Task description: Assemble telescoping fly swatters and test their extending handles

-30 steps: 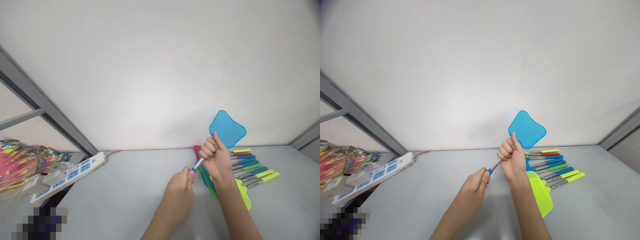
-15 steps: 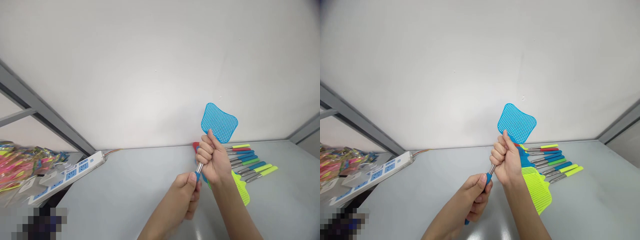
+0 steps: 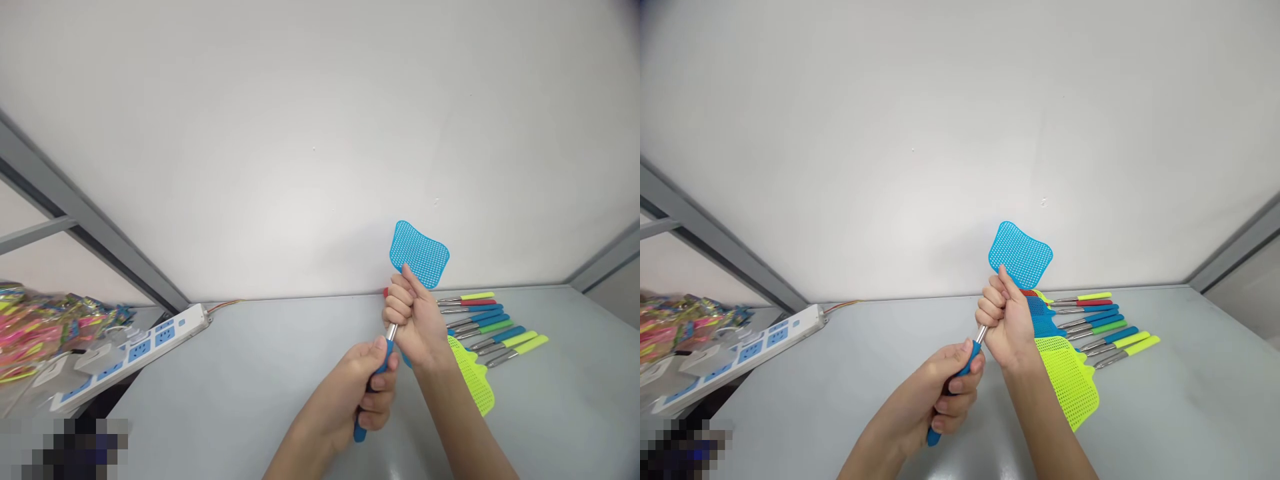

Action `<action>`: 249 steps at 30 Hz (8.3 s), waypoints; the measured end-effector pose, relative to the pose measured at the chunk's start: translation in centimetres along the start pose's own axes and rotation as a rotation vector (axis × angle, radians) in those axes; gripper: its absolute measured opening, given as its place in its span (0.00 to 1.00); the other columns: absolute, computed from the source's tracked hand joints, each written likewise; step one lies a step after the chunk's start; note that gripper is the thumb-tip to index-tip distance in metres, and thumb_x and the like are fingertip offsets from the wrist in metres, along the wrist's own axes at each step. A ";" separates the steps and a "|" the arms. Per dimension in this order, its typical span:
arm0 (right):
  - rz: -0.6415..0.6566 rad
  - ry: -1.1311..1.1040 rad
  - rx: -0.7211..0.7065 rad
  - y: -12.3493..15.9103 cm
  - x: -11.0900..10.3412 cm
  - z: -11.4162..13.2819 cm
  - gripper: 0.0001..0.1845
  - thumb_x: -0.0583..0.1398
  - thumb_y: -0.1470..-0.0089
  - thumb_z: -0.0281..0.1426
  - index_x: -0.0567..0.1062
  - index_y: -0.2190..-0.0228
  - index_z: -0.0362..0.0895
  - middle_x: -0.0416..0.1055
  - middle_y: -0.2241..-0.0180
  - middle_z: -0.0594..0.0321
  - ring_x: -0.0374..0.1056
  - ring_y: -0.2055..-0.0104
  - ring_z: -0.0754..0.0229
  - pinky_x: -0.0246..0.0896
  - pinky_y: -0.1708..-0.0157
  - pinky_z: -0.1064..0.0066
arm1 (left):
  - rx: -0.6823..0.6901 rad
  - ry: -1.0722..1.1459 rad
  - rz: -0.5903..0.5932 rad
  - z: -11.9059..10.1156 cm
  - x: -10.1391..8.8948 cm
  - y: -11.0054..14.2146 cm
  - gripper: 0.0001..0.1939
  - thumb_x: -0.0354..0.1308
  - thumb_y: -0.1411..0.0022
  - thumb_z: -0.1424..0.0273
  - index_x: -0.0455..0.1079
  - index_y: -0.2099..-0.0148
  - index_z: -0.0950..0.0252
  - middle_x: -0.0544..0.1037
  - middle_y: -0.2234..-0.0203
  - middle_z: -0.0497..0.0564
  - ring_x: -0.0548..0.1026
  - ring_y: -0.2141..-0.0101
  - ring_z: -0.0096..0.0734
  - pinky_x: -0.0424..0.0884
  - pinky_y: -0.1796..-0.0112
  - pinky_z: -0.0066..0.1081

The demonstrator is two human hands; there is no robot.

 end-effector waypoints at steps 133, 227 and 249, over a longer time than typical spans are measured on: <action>0.037 1.091 -0.186 -0.4 -0.5 -0.5 0.20 0.55 0.53 0.35 0.58 0.90 0.43 0.53 0.87 0.69 0.51 0.81 0.66 0.46 0.77 0.71 | 0.740 0.072 -0.338 -5.8 -5.1 0.3 0.20 0.43 0.42 0.60 0.66 0.56 0.67 0.68 0.58 0.55 0.70 0.67 0.31 0.66 0.66 0.31; 0.177 0.961 -0.013 1.0 2.1 -3.0 0.20 0.53 0.53 0.31 0.60 0.92 0.42 0.51 0.90 0.69 0.52 0.83 0.67 0.46 0.78 0.72 | 0.912 -0.449 -0.667 -6.6 -3.5 2.9 0.20 0.44 0.42 0.67 0.49 0.85 0.63 0.55 0.89 0.43 0.58 0.83 0.23 0.58 0.76 0.26; 0.141 1.028 -0.054 1.3 2.5 -1.6 0.20 0.53 0.54 0.31 0.60 0.93 0.42 0.48 0.90 0.69 0.47 0.83 0.68 0.42 0.81 0.72 | 0.923 -0.655 -0.780 -7.4 -3.2 4.7 0.20 0.44 0.42 0.67 0.49 0.85 0.64 0.54 0.88 0.44 0.55 0.83 0.23 0.54 0.77 0.28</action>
Point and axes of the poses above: each hand's wrist, its own y-axis away from the middle knuckle, its own x-axis out of the palm, z = x × y, the point moved 7 cm from there along -y, towards the middle knuckle
